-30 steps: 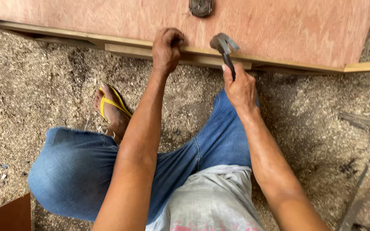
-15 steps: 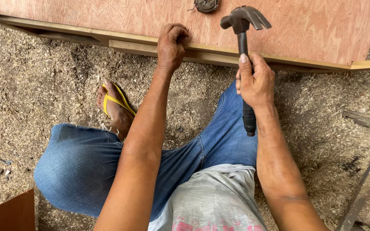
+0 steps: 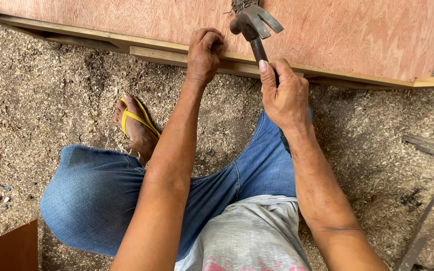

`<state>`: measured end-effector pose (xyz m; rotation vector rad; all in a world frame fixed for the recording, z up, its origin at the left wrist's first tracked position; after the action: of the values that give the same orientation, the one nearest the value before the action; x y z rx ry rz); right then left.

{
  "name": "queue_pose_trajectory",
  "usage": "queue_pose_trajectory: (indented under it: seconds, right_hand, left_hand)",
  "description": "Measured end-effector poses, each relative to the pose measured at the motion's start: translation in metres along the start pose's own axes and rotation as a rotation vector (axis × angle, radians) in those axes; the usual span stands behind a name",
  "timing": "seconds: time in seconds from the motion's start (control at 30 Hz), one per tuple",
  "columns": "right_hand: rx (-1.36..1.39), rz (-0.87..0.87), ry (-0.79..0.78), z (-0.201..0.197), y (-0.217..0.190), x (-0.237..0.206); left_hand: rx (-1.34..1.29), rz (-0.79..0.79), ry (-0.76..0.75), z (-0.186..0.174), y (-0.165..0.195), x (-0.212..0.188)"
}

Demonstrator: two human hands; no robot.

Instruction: The person sits on the ground beside a wooden furniture frame and hammers nails along its edge, taking nails one at a time from a magnetized holder on the panel and driving them into the wood with a claw hammer. Earlier they use a hand saw to trim a protruding wooden piece before resuming hammering.

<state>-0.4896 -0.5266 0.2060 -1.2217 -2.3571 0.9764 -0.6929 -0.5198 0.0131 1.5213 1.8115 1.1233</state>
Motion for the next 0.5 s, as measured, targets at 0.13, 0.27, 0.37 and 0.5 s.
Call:
queue_pose_trajectory:
  seconds: [0.13, 0.27, 0.37, 0.5]
  right_hand:
    - [-0.039, -0.040, 0.024, 0.006, -0.002, 0.004]
    - [0.012, -0.008, -0.032, 0.025, 0.016, 0.006]
    - [-0.043, -0.084, 0.012, 0.040, 0.019, 0.009]
    - [-0.031, 0.101, -0.149, 0.062, 0.037, 0.018]
  left_hand:
    - [0.023, -0.010, -0.010, 0.002, -0.005, 0.001]
    - [0.058, -0.002, -0.020, 0.006, -0.009, 0.002]
    - [0.086, 0.014, -0.017, 0.009, -0.011, 0.002]
    - [0.156, 0.064, 0.006, 0.011, -0.009, 0.002]
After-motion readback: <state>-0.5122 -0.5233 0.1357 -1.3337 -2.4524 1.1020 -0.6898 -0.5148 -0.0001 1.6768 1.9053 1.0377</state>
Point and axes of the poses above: each hand's wrist, its own x-axis towards the middle knuckle, its own z-axis out of the palm, y = z × x, the point moved 7 cm from there along x, towards the middle knuckle, and after that the axes turned 12 degrees about -y, right-handed, at the moved point
